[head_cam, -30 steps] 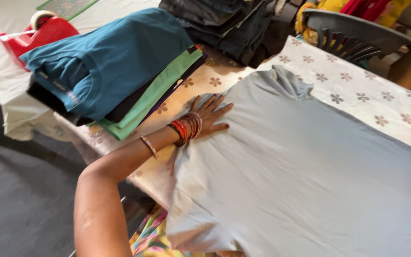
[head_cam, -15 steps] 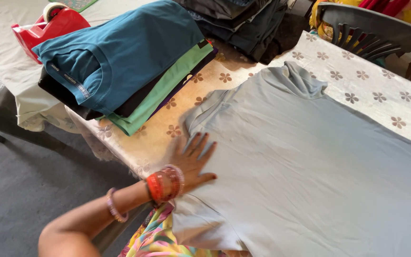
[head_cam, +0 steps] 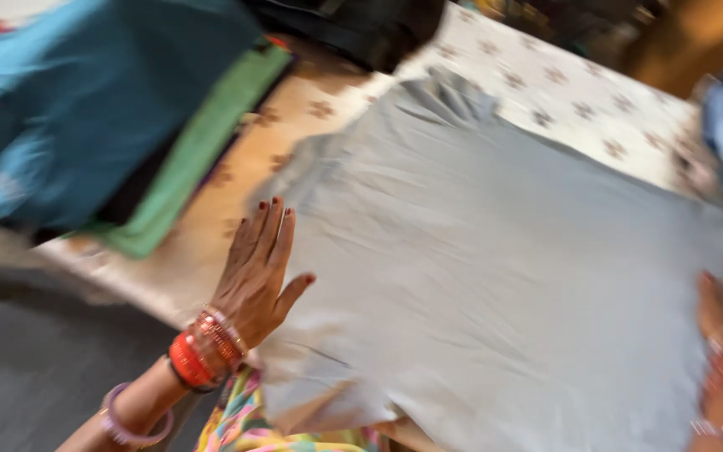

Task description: The person picks up a light blue shirt, shakes it out, and lays it flat on a patterned table. They smooth the fabric with both hands, fold the sleeves inward, fold the sides over, and roll the shirt into a compact bundle, then set it on a stack of folded clothes and begin laying out another garment.

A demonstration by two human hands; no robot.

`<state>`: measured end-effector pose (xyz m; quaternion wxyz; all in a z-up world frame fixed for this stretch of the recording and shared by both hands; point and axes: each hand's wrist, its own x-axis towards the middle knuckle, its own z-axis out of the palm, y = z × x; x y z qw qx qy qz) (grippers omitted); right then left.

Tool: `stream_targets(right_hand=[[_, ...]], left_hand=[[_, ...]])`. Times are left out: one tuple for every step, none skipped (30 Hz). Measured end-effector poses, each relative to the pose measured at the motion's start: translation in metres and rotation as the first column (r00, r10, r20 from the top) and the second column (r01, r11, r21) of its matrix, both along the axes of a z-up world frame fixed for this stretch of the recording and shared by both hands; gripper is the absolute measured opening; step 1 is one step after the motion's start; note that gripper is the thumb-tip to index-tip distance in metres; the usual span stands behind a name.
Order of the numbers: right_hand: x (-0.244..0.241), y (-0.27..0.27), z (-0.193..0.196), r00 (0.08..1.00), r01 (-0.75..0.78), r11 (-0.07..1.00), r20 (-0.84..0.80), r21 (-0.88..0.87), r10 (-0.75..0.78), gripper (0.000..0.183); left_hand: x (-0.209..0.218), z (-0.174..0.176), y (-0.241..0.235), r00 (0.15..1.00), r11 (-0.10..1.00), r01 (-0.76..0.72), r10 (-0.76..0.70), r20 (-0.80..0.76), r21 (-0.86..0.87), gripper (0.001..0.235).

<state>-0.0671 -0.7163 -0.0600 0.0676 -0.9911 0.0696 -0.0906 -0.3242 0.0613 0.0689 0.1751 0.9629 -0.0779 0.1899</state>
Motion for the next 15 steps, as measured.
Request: stream_targets(right_hand=[[-0.017, 0.019, 0.013, 0.999, 0.049, 0.999, -0.010, -0.018, -0.049, 0.085], [-0.032, 0.034, 0.037, 0.996, 0.093, 0.995, -0.016, -0.035, -0.093, 0.085], [-0.045, 0.048, 0.050, 0.990, 0.140, 0.989, -0.020, -0.049, -0.141, 0.085], [-0.049, 0.065, 0.063, 0.973, 0.207, 0.978, -0.098, -0.024, -0.209, 0.081], [-0.051, 0.081, 0.076, 0.946, 0.277, 0.961, -0.174, -0.002, -0.273, 0.079], [-0.056, 0.089, 0.080, 0.933, 0.313, 0.950, -0.186, 0.002, -0.307, 0.079], [-0.059, 0.096, 0.085, 0.930, 0.324, 0.946, -0.190, 0.012, -0.316, 0.079], [-0.060, 0.104, 0.091, 0.928, 0.330, 0.944, -0.192, 0.021, -0.320, 0.078], [-0.062, 0.104, 0.091, 0.915, 0.360, 0.933, -0.202, 0.022, -0.349, 0.078], [-0.061, 0.105, 0.092, 0.902, 0.383, 0.923, -0.203, -0.026, -0.380, 0.078], [-0.062, 0.105, 0.093, 0.889, 0.404, 0.912, -0.204, -0.075, -0.410, 0.077], [-0.059, 0.098, 0.083, 0.877, 0.430, 0.900, -0.204, -0.069, -0.435, 0.077], [-0.057, 0.090, 0.072, 0.922, 0.365, 0.892, -0.031, -0.266, -0.386, 0.079], [-0.057, 0.079, 0.064, 0.946, 0.323, 0.824, 0.127, -0.465, -0.299, 0.082], [-0.065, 0.114, 0.068, 0.935, 0.352, 0.814, 0.130, -0.463, -0.330, 0.082]], left_hand=[[0.002, 0.002, -0.006, 0.995, 0.996, 0.094, -0.093, -0.036, 0.010, 0.087], [0.005, 0.003, -0.011, 0.981, 0.983, 0.183, -0.181, -0.068, 0.020, 0.092], [0.001, -0.010, -0.009, 0.971, 0.973, 0.229, -0.228, -0.070, 0.006, 0.092], [-0.001, -0.021, -0.006, 0.985, 0.985, 0.128, -0.112, -0.134, 0.116, 0.098], [-0.003, -0.032, -0.003, 0.984, 0.972, 0.030, 0.012, -0.178, 0.233, 0.104], [-0.009, -0.037, 0.006, 0.982, 0.969, 0.069, -0.023, -0.188, 0.238, 0.104], [-0.014, -0.040, 0.015, 0.983, 0.973, 0.041, 0.002, -0.185, 0.229, 0.100], [-0.021, -0.045, 0.025, 0.983, 0.976, 0.008, 0.032, -0.181, 0.217, 0.096], [-0.021, -0.044, 0.026, 0.982, 0.974, 0.042, 0.001, -0.190, 0.221, 0.096], [-0.022, -0.042, 0.028, 0.978, 0.976, 0.043, 0.002, -0.207, 0.213, 0.096], [-0.023, -0.039, 0.031, 0.975, 0.978, 0.045, 0.003, -0.224, 0.206, 0.095], [-0.019, -0.031, 0.026, 0.975, 0.975, 0.072, -0.024, -0.222, 0.212, 0.095], [-0.015, -0.023, 0.021, 0.985, 0.960, 0.051, -0.003, -0.170, 0.274, 0.093], [-0.010, -0.016, 0.015, 0.994, 0.944, 0.030, 0.008, -0.113, 0.329, 0.092], [-0.002, -0.001, 0.002, 0.994, 0.942, 0.059, -0.024, -0.109, 0.330, 0.092]])
